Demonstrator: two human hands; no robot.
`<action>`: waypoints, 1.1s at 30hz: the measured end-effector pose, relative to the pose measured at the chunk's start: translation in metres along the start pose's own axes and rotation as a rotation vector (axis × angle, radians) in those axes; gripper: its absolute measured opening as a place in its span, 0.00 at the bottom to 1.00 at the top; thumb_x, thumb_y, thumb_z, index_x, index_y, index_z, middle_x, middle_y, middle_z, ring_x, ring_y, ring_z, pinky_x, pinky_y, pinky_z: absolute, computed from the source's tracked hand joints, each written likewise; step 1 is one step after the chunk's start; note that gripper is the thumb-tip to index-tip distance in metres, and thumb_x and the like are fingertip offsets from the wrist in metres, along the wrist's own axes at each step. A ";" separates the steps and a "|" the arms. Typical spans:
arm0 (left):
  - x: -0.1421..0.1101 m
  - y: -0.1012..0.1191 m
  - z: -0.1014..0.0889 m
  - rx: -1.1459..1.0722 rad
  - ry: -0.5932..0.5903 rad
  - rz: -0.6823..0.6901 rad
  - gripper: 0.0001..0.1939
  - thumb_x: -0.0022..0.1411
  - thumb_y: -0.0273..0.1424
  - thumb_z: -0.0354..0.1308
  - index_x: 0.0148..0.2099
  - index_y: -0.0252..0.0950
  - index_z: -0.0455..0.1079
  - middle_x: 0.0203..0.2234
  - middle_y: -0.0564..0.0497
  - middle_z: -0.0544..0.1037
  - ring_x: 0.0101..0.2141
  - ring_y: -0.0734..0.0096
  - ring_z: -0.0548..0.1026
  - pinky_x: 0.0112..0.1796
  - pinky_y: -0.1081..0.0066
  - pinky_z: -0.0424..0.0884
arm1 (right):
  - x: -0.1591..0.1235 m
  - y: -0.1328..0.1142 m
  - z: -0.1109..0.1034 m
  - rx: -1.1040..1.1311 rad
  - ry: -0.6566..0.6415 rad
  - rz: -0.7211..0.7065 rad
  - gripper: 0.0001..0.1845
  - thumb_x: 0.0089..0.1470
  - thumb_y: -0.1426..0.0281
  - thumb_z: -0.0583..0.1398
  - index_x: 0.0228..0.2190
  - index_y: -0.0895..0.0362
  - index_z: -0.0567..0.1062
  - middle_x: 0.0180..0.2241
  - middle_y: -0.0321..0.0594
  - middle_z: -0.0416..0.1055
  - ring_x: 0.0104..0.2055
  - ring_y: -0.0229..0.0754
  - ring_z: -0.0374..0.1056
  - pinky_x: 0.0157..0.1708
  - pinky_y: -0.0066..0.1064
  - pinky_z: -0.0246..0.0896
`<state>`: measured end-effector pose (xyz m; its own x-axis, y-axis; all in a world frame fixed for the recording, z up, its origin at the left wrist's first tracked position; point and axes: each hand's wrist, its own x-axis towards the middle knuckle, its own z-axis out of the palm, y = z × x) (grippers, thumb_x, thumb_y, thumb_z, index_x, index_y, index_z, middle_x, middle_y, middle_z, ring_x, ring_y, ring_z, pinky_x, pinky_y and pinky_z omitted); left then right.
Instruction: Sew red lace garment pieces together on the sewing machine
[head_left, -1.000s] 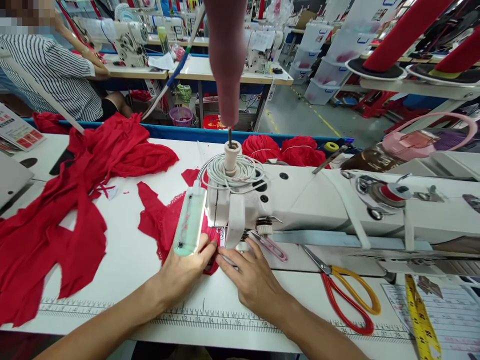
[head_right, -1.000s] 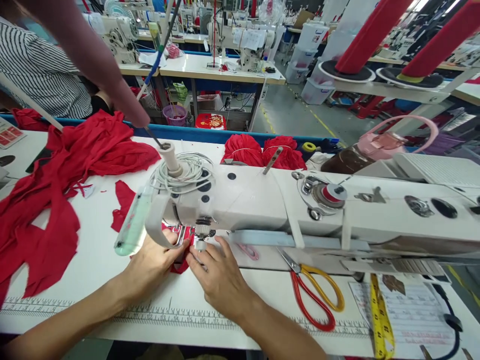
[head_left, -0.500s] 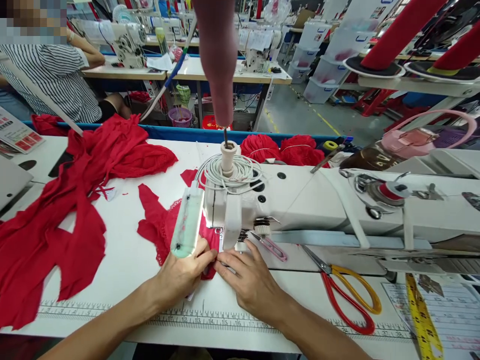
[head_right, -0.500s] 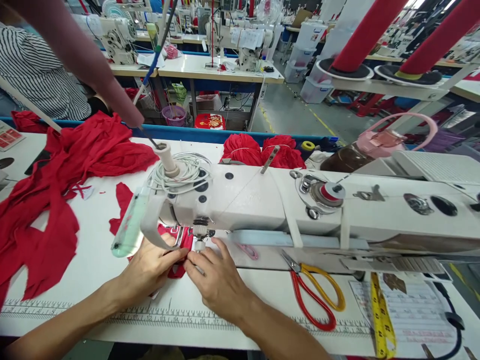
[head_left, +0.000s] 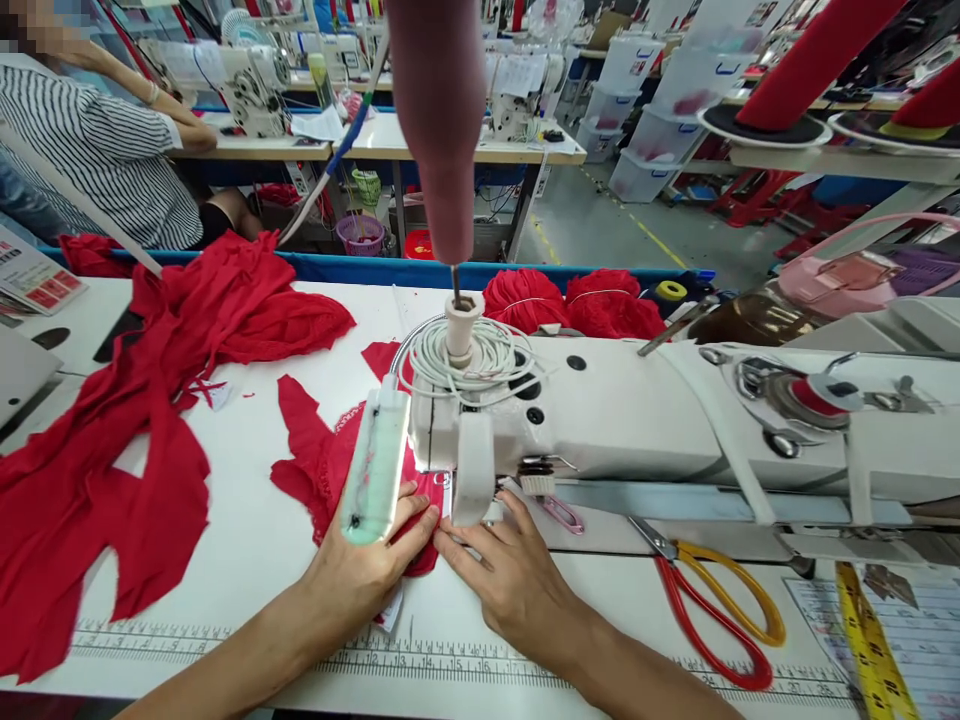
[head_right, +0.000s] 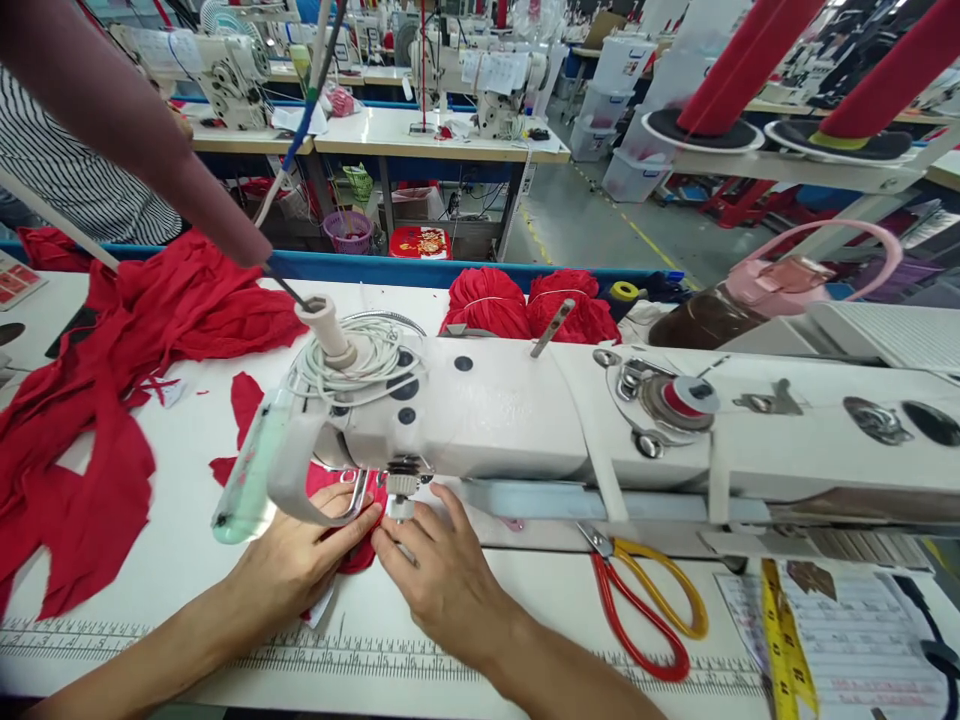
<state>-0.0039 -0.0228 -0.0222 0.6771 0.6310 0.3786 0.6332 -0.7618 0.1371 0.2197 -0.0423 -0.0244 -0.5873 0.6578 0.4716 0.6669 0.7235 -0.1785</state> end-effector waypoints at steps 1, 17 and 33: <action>0.002 -0.001 0.002 -0.001 -0.013 -0.014 0.21 0.64 0.16 0.49 0.58 0.31 0.68 0.45 0.40 0.77 0.49 0.55 0.74 0.46 0.55 0.74 | -0.001 0.001 0.001 -0.005 -0.005 0.011 0.24 0.54 0.84 0.55 0.49 0.57 0.75 0.37 0.40 0.76 0.42 0.44 0.66 0.63 0.49 0.43; 0.015 -0.008 -0.014 -0.005 -0.054 -0.019 0.17 0.66 0.18 0.48 0.50 0.36 0.72 0.32 0.49 0.71 0.35 0.65 0.69 0.41 0.60 0.69 | 0.000 0.000 0.001 -0.020 -0.054 0.043 0.31 0.46 0.88 0.54 0.51 0.59 0.74 0.38 0.41 0.74 0.43 0.46 0.64 0.64 0.49 0.42; 0.000 -0.003 -0.007 0.075 -0.173 0.000 0.28 0.60 0.15 0.49 0.61 0.34 0.64 0.49 0.40 0.71 0.49 0.52 0.70 0.45 0.53 0.73 | 0.001 0.000 -0.001 -0.053 -0.022 0.045 0.30 0.48 0.85 0.54 0.51 0.58 0.74 0.28 0.40 0.70 0.41 0.47 0.64 0.62 0.49 0.46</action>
<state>-0.0085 -0.0218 -0.0158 0.7274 0.6516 0.2150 0.6548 -0.7529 0.0662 0.2193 -0.0422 -0.0232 -0.5660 0.6940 0.4450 0.7157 0.6815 -0.1527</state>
